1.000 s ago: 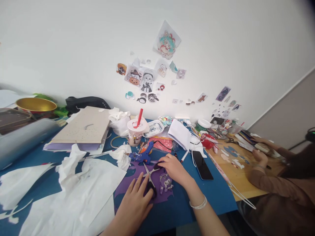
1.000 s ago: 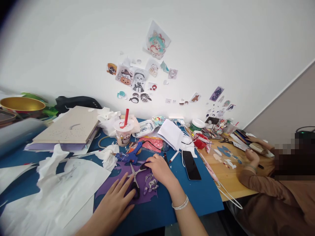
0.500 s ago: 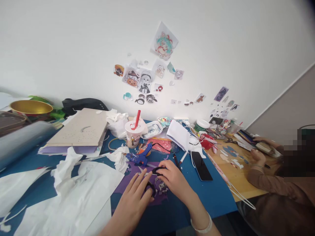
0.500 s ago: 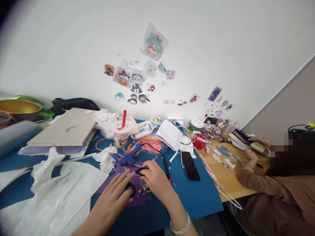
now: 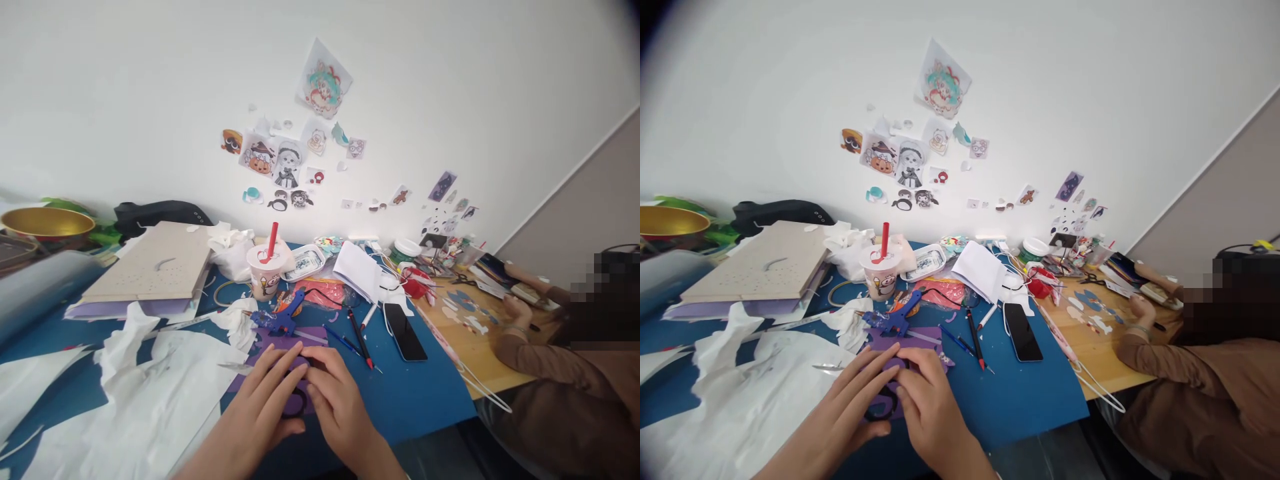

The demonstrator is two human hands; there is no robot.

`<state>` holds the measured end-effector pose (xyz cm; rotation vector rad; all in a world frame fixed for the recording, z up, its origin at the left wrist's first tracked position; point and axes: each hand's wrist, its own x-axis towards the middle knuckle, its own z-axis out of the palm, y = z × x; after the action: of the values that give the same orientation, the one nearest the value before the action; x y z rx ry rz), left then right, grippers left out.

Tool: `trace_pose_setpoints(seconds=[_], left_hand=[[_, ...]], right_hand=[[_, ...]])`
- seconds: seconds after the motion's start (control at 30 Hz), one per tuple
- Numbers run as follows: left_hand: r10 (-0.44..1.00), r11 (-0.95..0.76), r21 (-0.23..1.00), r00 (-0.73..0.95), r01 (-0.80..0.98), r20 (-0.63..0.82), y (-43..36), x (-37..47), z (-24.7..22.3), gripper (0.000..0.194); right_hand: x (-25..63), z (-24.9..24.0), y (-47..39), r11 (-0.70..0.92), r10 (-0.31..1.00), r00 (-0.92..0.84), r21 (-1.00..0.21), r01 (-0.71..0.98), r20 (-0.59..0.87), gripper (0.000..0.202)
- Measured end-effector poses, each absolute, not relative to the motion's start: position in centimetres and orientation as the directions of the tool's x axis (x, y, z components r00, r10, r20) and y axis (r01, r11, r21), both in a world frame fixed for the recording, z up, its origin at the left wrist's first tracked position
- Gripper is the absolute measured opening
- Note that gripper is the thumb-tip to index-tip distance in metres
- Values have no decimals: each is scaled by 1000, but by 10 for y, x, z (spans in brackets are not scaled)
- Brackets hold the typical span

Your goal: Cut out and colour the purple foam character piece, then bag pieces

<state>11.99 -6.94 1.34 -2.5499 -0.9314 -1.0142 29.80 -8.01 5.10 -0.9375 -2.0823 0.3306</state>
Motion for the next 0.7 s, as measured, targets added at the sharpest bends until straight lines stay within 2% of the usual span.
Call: trace_pose_setpoints(seconds=[0.23, 0.37, 0.5, 0.63, 0.7], left_hand=[[475, -773, 5, 575, 634, 666, -53, 110, 1, 66], [491, -734, -29, 560, 678, 667, -34, 110, -34, 69], [529, -682, -55, 544, 729, 652, -19, 110, -67, 65], [430, -699, -145, 574, 700, 697, -26, 104, -38, 46], [393, -757, -104, 576, 646, 717, -42, 96, -8, 35]], right_hand=[[290, 31, -72, 688, 715, -354, -512, 515, 603, 34], [287, 11, -60, 663, 740, -364, -524, 535, 565, 37], [288, -4, -56, 614, 775, -343, -505, 606, 531, 32], [294, -11, -55, 594, 766, -264, -486, 641, 587, 25], [299, -13, -52, 570, 767, -192, -511, 644, 613, 21]])
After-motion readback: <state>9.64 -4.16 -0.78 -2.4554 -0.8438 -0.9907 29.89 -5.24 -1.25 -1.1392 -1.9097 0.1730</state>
